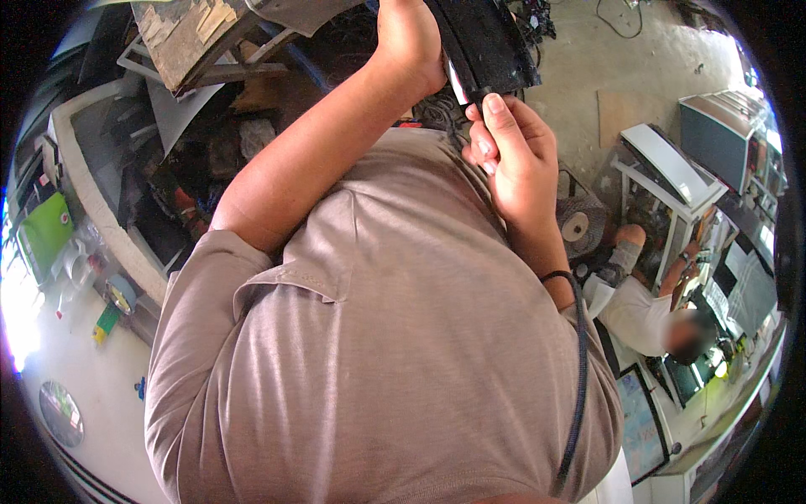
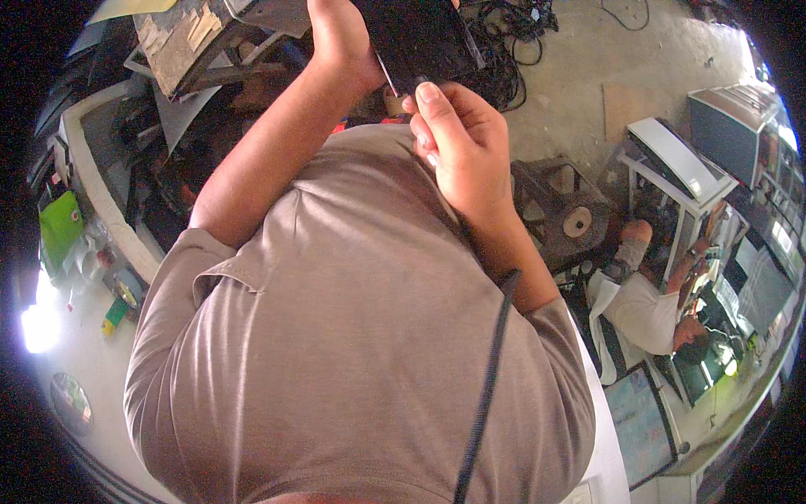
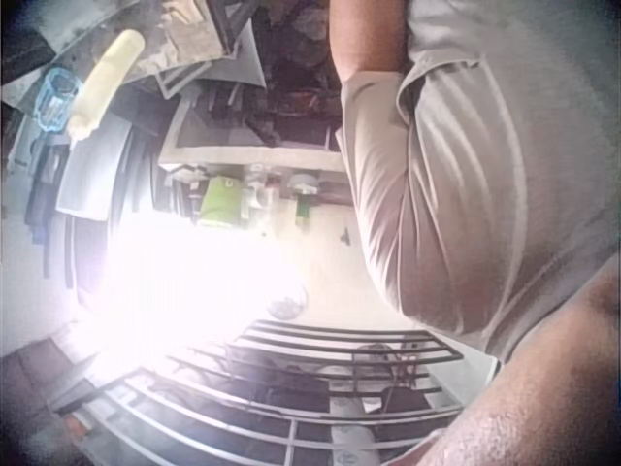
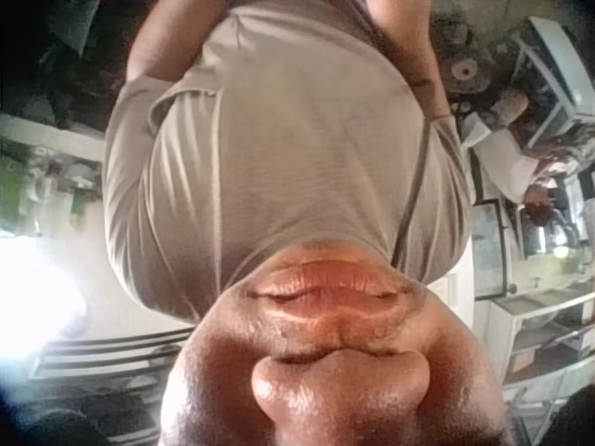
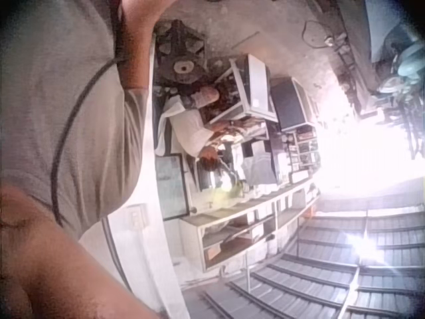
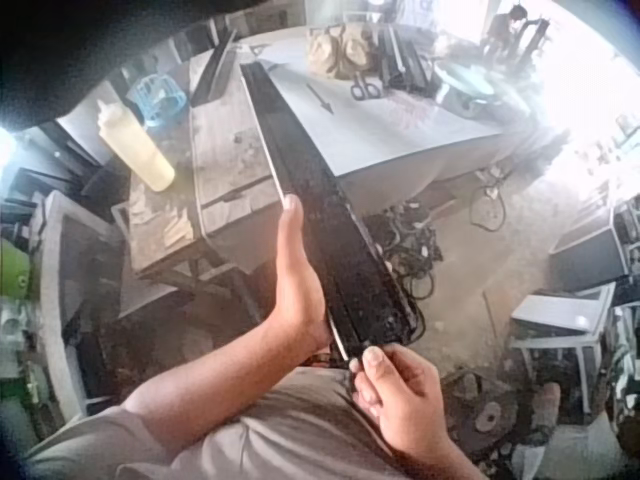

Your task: The person applies a liquid sealant from a bottle onto the end of a black trim piece, wipes the surface with a cloth, and then fits the trim into a metal frame.

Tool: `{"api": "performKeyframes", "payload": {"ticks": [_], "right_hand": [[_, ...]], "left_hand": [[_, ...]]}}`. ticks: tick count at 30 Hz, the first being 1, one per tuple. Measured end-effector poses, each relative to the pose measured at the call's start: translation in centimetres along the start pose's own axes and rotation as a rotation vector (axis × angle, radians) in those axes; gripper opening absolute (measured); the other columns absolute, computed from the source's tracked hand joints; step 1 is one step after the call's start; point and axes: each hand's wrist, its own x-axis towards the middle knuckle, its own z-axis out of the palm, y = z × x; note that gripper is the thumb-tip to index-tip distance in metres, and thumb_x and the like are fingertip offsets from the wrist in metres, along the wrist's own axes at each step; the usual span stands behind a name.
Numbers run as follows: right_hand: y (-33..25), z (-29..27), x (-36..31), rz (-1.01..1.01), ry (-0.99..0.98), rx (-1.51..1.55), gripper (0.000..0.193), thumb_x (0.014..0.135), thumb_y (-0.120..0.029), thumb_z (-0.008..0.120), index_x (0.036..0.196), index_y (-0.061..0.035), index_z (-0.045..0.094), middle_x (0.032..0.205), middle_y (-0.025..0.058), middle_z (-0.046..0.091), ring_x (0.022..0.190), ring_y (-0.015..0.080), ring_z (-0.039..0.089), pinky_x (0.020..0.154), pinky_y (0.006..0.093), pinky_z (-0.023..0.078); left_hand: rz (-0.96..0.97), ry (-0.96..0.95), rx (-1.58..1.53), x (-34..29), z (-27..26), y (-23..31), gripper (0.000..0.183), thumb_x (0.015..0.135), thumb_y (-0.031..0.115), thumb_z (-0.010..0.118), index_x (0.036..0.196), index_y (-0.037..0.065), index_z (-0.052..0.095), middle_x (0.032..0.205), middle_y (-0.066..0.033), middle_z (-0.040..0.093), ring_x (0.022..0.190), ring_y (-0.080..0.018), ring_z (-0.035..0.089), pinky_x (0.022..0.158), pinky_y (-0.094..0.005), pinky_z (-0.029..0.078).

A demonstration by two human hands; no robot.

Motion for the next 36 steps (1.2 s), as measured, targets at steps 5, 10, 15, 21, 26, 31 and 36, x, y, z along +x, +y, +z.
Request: {"api": "performKeyframes", "payload": {"ticks": [5,10,15,21,26,31,36], "right_hand": [[-0.9,0.3,0.0,0.211,0.002,0.056,0.029,0.098,-0.026,0.059,0.096,0.0026,0.062,0.071,0.0001,0.053,0.058,0.0068,0.045,0.056,0.0234,0.037],[0.0,-0.9,-0.6,0.102,-0.040,0.229,0.022,0.096,-0.012,0.058,0.111,0.0031,0.054,0.084,0.0061,0.057,0.069,0.0138,0.054,0.072,0.0319,0.049],[1.2,-0.8,1.2,0.074,0.039,0.275,0.034,0.089,-0.012,0.070,0.112,0.0038,0.050,0.091,0.0094,0.063,0.077,0.0147,0.062,0.069,0.0267,0.049],[1.3,-2.3,0.0,-0.083,-0.103,-0.266,0.021,0.097,-0.019,0.060,0.097,0.0023,0.059,0.083,0.0036,0.061,0.079,0.0086,0.056,0.073,0.0221,0.044],[0.3,-0.1,1.2,0.049,-0.023,-0.114,0.032,0.100,-0.024,0.055,0.080,0.0007,0.060,0.070,0.0010,0.055,0.058,0.0071,0.049,0.055,0.0224,0.038],[1.9,-2.2,1.6,-0.205,-0.142,-0.261,0.035,0.099,-0.029,0.056,0.082,-0.0002,0.063,0.068,0.0001,0.057,0.059,0.0081,0.048,0.055,0.0255,0.039],[0.5,-1.7,1.1,-0.127,-0.110,-0.457,0.033,0.099,-0.024,0.052,0.078,-0.0011,0.062,0.064,0.0016,0.053,0.061,0.0096,0.047,0.057,0.0272,0.039]], "left_hand": [[0.045,0.061,0.039,0.3,-0.5,-0.4,0.066,0.088,0.070,0.045,0.100,0.007,0.062,0.081,-0.0091,0.064,0.068,-0.0227,0.063,0.062,-0.0354,0.053],[-0.028,0.012,0.036,0.0,-0.6,0.2,0.065,0.089,0.068,0.045,0.103,0.007,0.062,0.084,-0.0099,0.065,0.071,-0.0232,0.064,0.064,-0.0347,0.053],[0.046,0.077,0.030,0.5,-0.7,-0.7,0.068,0.088,0.070,0.046,0.103,0.006,0.062,0.083,-0.0110,0.064,0.070,-0.0238,0.063,0.065,-0.0358,0.053],[-0.001,-0.003,-0.015,0.8,-0.3,0.9,0.067,0.088,0.071,0.045,0.099,0.007,0.063,0.082,-0.0098,0.064,0.071,-0.0253,0.063,0.067,-0.0382,0.053],[0.018,0.063,0.054,0.6,0.0,0.0,0.066,0.088,0.071,0.044,0.099,0.008,0.063,0.083,-0.0088,0.064,0.072,-0.0250,0.063,0.068,-0.0378,0.054],[0.052,0.032,0.035,1.6,-0.2,0.8,0.066,0.090,0.069,0.043,0.102,0.008,0.063,0.085,-0.0085,0.065,0.076,-0.0236,0.064,0.070,-0.0375,0.054],[0.008,-0.030,0.008,1.6,-0.3,0.6,0.067,0.089,0.070,0.043,0.104,0.007,0.063,0.085,-0.0085,0.065,0.076,-0.0239,0.065,0.068,-0.0370,0.055]]}}
